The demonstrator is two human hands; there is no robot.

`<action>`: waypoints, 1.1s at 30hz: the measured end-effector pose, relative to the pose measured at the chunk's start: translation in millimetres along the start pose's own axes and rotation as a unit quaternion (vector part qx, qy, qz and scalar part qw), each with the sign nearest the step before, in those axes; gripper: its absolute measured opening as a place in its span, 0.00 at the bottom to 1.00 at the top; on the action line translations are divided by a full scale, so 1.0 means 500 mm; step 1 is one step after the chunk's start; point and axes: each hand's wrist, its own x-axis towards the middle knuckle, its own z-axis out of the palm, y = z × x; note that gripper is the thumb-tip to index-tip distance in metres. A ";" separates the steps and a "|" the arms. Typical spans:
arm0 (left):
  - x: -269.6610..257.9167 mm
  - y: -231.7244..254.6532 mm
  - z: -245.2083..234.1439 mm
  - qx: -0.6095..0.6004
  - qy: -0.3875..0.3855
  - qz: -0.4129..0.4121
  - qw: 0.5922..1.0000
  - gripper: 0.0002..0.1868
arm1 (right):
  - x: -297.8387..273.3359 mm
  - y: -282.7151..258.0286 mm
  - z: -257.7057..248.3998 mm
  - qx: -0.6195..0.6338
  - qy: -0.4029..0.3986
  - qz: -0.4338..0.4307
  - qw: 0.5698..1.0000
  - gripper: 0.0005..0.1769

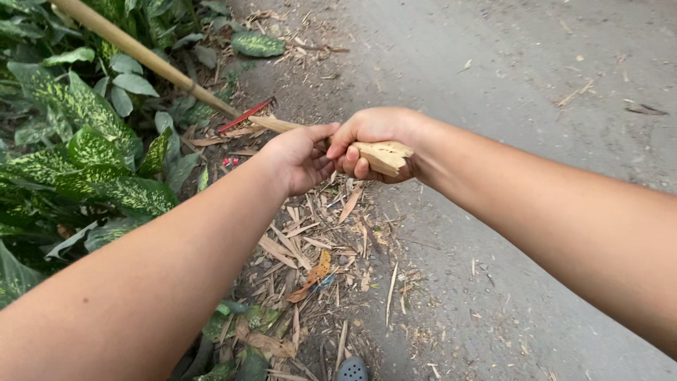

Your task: The person uses a wooden hand rake to pull together dry bamboo leaves and other debris from a dirt path into a pile.

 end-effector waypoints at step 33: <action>-0.096 -0.213 0.161 0.030 0.000 -0.116 0.993 0.19 | -0.120 0.209 -0.107 0.154 0.011 0.129 0.980 0.14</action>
